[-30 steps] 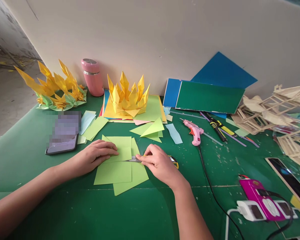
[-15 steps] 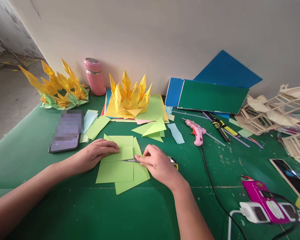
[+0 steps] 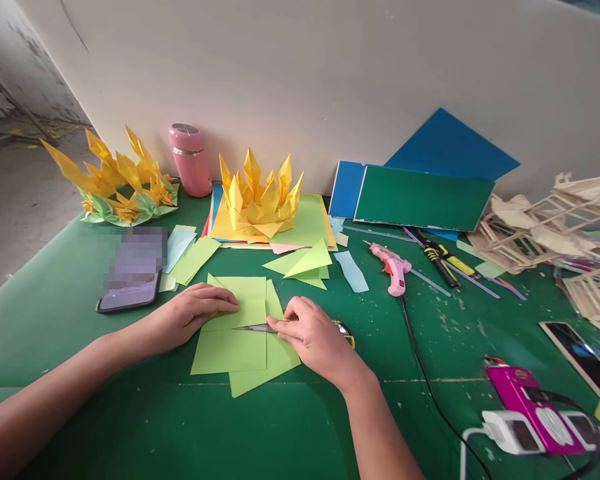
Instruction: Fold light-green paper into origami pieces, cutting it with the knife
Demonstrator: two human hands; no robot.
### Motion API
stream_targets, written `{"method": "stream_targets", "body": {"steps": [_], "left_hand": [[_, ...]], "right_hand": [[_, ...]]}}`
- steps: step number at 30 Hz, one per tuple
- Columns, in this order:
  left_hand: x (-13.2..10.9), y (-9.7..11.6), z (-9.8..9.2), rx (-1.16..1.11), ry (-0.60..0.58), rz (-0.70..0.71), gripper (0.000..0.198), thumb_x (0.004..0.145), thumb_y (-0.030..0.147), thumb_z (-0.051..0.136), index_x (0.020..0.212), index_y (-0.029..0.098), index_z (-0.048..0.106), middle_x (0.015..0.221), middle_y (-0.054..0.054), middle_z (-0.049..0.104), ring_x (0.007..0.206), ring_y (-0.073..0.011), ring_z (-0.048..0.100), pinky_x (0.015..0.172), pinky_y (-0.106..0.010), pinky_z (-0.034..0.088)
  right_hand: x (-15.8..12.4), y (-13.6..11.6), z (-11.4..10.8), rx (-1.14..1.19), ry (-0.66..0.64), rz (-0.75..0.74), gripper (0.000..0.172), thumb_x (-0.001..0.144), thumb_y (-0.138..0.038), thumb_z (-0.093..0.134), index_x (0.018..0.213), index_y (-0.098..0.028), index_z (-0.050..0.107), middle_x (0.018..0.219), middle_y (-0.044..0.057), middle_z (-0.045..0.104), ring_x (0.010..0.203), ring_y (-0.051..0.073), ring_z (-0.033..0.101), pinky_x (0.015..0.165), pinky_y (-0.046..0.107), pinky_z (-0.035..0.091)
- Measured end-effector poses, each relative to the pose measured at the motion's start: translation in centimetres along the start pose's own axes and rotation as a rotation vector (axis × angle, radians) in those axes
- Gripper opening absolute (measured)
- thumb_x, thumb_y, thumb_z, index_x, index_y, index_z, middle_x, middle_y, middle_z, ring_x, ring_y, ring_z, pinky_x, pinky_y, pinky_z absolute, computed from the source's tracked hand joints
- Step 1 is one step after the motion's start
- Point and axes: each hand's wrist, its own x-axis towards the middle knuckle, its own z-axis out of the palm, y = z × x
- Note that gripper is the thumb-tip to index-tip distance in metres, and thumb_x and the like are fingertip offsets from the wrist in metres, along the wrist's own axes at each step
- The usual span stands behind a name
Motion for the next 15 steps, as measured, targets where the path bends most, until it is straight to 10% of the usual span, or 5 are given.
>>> {"method": "stream_targets", "body": {"steps": [15], "left_hand": [[0.05, 0.05, 0.02, -0.005, 0.006, -0.003, 0.038, 0.094, 0.011, 0.034, 0.108, 0.021, 0.068, 0.113, -0.006, 0.067, 0.103, -0.0181, 0.06, 0.093, -0.031, 0.048]], "right_hand": [[0.12, -0.35, 0.31, 0.01, -0.013, -0.029, 0.027, 0.096, -0.021, 0.046, 0.106, -0.024, 0.072, 0.078, 0.005, 0.05, 0.077, 0.018, 0.049, 0.061, 0.028, 0.047]]}}
